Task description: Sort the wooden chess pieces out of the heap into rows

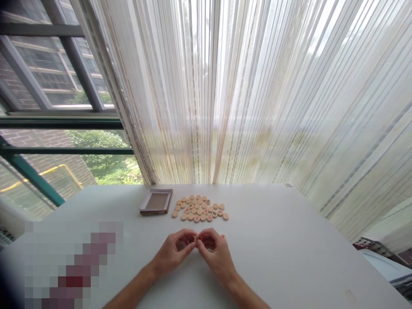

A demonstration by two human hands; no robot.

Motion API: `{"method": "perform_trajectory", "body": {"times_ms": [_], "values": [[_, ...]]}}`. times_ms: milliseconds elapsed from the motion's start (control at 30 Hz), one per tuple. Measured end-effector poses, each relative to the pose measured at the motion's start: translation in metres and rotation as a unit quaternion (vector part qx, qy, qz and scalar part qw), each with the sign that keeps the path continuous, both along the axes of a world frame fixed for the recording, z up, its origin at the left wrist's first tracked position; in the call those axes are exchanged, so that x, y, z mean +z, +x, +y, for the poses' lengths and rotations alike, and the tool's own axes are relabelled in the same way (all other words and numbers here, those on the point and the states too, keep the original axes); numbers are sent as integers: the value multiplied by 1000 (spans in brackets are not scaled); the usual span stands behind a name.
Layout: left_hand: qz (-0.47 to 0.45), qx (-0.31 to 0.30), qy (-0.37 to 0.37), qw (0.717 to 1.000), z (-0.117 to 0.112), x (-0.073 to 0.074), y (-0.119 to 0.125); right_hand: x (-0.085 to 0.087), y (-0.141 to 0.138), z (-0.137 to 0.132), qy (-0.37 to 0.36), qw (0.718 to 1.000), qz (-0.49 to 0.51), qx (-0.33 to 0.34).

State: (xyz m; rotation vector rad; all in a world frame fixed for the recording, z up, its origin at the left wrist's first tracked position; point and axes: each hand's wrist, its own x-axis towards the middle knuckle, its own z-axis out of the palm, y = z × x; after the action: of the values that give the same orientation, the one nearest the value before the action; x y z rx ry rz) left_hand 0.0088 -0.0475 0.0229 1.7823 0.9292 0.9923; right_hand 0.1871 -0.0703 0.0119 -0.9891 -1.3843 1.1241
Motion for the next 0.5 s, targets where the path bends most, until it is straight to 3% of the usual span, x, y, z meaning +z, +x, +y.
{"method": "perform_trajectory", "body": {"times_ms": [267,500], "values": [[41,12,42,998,-5,1,0,-3,1,-2,-8,1000,-6,-11],[45,7,44,998,-4,1,0,6,1,-5,-11,1000,-8,-6]]}}
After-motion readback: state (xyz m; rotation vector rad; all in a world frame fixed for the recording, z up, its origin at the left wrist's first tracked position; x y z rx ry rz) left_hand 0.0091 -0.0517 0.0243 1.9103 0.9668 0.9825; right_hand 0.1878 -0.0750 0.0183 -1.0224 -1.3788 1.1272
